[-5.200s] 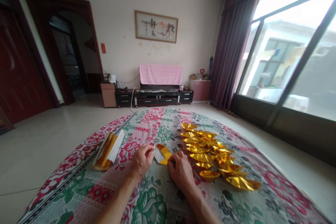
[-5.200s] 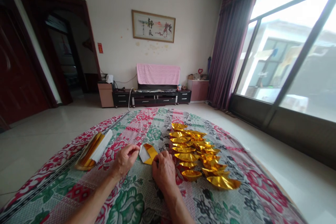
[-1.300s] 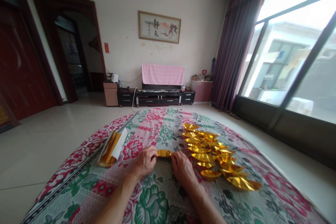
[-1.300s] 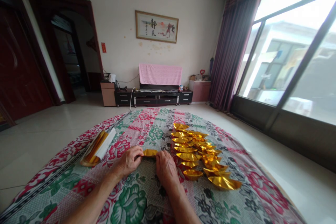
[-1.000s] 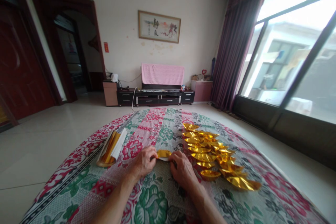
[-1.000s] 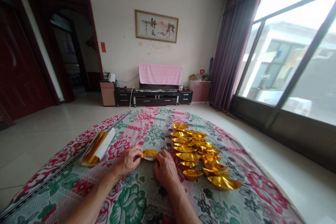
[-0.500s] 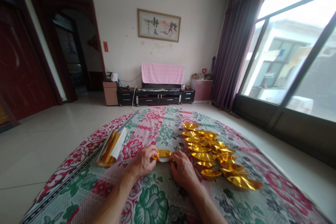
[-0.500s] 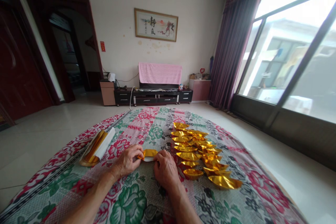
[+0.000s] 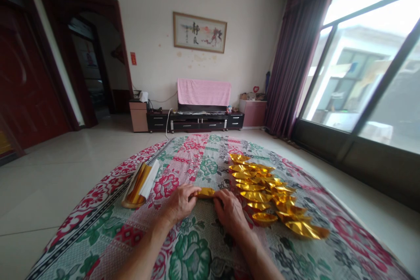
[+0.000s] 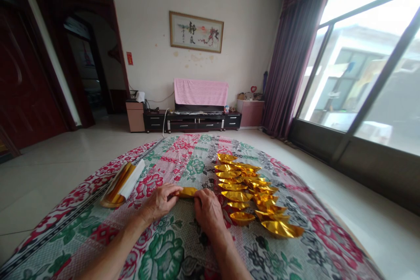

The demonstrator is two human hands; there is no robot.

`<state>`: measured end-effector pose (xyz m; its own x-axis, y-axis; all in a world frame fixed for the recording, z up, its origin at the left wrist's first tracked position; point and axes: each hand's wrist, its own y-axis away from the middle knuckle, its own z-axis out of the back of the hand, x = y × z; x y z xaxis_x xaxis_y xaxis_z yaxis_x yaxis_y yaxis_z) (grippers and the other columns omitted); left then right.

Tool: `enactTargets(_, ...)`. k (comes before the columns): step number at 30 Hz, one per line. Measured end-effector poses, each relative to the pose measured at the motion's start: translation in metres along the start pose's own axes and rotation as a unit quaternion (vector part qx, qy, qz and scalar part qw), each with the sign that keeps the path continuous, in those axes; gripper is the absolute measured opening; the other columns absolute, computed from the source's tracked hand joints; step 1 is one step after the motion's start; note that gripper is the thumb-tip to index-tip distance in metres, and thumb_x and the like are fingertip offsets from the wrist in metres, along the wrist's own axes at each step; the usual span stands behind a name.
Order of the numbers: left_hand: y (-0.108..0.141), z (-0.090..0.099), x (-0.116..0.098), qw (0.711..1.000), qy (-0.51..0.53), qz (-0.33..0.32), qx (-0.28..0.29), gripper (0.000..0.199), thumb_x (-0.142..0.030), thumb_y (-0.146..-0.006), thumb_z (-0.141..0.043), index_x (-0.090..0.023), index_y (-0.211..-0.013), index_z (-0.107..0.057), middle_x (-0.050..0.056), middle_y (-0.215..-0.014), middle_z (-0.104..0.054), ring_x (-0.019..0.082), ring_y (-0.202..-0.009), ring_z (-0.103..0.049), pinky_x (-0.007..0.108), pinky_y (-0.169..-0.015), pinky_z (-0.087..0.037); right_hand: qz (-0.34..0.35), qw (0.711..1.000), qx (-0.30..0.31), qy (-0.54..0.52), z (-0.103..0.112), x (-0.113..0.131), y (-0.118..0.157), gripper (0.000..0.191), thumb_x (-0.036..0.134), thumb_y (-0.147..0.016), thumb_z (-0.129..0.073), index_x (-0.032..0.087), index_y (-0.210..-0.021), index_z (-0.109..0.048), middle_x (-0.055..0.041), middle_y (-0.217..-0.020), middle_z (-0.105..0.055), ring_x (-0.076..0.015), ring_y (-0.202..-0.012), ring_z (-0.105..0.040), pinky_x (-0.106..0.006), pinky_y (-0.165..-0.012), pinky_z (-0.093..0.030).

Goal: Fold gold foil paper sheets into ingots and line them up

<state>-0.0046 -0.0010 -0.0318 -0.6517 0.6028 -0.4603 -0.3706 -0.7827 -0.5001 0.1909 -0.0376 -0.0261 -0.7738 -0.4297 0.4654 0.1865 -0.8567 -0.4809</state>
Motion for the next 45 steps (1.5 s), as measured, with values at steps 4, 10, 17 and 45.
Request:
enactTargets(4,0.000,-0.004,0.002,0.998,0.033,0.046,-0.017,0.026,-0.012,-0.073,-0.050,-0.019,-0.093,-0.065,0.000,-0.074,-0.065,0.012,-0.069,-0.058,0.022,-0.069,-0.045,-0.029,1.000,-0.006,-0.002,0.002,0.003,-0.003,0.018,0.020,-0.086,-0.042,0.020,-0.084,-0.060,-0.0025,-0.082,-0.062,-0.0150,-0.078,-0.056,-0.024,-0.071,-0.038)
enactTargets(10,-0.001,-0.004,0.001,0.999,0.007,0.042,-0.006,0.028,-0.013,-0.075,-0.048,-0.019,-0.098,-0.063,0.000,-0.073,-0.064,0.012,-0.067,-0.057,0.021,-0.067,-0.044,-0.047,0.998,-0.016,0.025,-0.001,0.007,-0.005,0.020,0.021,-0.088,-0.039,0.019,-0.082,-0.059,-0.0031,-0.081,-0.062,-0.0149,-0.077,-0.055,-0.023,-0.069,-0.037)
enactTargets(17,-0.003,-0.002,-0.004,0.999,0.002,0.054,0.000,0.030,-0.013,-0.076,-0.047,-0.019,-0.100,-0.063,0.001,-0.075,-0.061,0.012,-0.069,-0.056,0.022,-0.068,-0.042,-0.049,0.995,-0.016,0.079,-0.005,0.008,-0.008,0.023,0.023,-0.090,-0.036,0.021,-0.085,-0.058,-0.0020,-0.083,-0.060,-0.0149,-0.080,-0.054,-0.023,-0.073,-0.034)
enactTargets(45,-0.016,0.009,-0.001,0.988,0.028,0.131,0.076,0.026,-0.020,-0.073,-0.054,-0.019,-0.095,-0.069,0.000,-0.066,-0.063,0.011,-0.061,-0.055,0.020,-0.058,-0.035,-0.106,0.992,0.024,0.057,-0.008,-0.004,-0.020,0.020,0.024,-0.084,-0.045,0.023,-0.080,-0.065,-0.0018,-0.080,-0.058,-0.0120,-0.075,-0.055,-0.020,-0.067,-0.034)
